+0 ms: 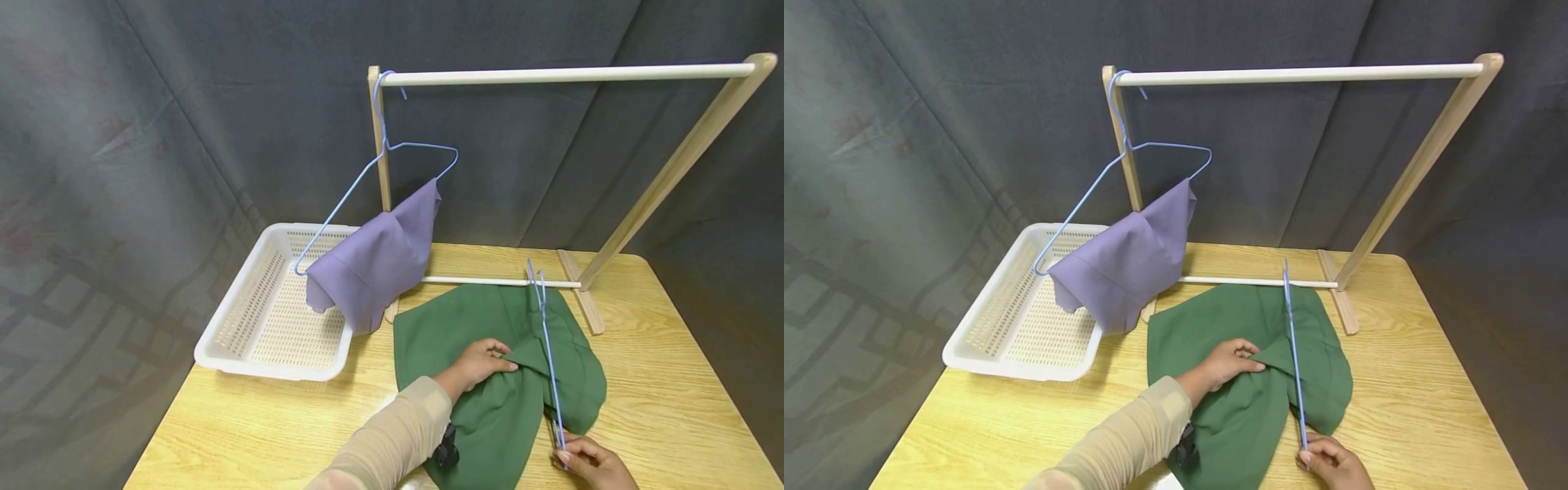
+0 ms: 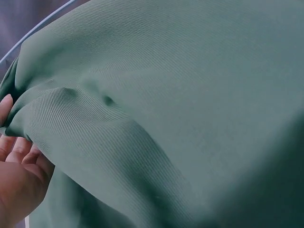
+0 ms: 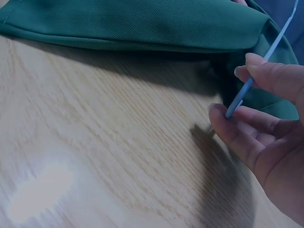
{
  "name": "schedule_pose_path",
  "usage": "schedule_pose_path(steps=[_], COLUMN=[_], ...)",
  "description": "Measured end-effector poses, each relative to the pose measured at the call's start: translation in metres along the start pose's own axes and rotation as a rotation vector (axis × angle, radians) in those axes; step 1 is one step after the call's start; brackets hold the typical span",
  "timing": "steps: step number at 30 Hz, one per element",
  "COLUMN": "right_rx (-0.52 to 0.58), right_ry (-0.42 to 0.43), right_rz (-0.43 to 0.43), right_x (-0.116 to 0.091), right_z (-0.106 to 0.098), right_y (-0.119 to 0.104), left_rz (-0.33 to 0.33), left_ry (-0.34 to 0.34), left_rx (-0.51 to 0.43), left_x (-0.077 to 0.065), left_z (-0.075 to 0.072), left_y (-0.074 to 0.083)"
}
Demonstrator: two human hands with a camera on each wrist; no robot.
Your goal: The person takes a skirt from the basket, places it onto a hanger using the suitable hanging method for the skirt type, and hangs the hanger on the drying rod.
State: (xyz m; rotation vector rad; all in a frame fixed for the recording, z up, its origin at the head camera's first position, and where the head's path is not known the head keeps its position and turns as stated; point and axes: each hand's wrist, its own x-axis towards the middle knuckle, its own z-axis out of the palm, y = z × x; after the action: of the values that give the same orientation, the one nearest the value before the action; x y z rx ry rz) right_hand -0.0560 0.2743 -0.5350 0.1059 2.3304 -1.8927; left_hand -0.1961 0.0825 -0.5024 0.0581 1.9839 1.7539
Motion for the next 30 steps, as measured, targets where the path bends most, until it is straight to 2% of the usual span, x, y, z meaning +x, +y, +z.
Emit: schedule_pose_path(steps=[3, 5, 10, 13, 23, 30], right_rx=[-0.031, -0.044, -0.124, -0.166, -0.150, -0.188], right_ry=[0.016, 0.028, 0.087, 0.109, 0.092, 0.113], right_rz=[-0.046, -0.041, 0.096, 0.137, 0.124, 0.151], right_x=[-0.001, -0.001, 0.000, 0.001, 0.001, 0.000], right_z=[0.002, 0.004, 0.008, 0.010, 0.010, 0.012], right_y=[0.001, 0.001, -0.003, -0.005, -0.008, -0.010], left_rz=[-0.006, -0.007, 0.005, 0.013, 0.010, -0.016], left_ry=[-0.011, -0.019, -0.044, -0.051, -0.061, -0.049], left_rx=[-0.022, -0.022, 0.016, 0.045, 0.036, 0.006], left_x=[0.000, 0.000, -0.001, -0.001, -0.002, -0.005], left_z=[0.000, 0.000, 0.003, 0.004, 0.004, 0.002], left_y=[0.000, -0.001, -0.003, -0.006, -0.004, -0.002])
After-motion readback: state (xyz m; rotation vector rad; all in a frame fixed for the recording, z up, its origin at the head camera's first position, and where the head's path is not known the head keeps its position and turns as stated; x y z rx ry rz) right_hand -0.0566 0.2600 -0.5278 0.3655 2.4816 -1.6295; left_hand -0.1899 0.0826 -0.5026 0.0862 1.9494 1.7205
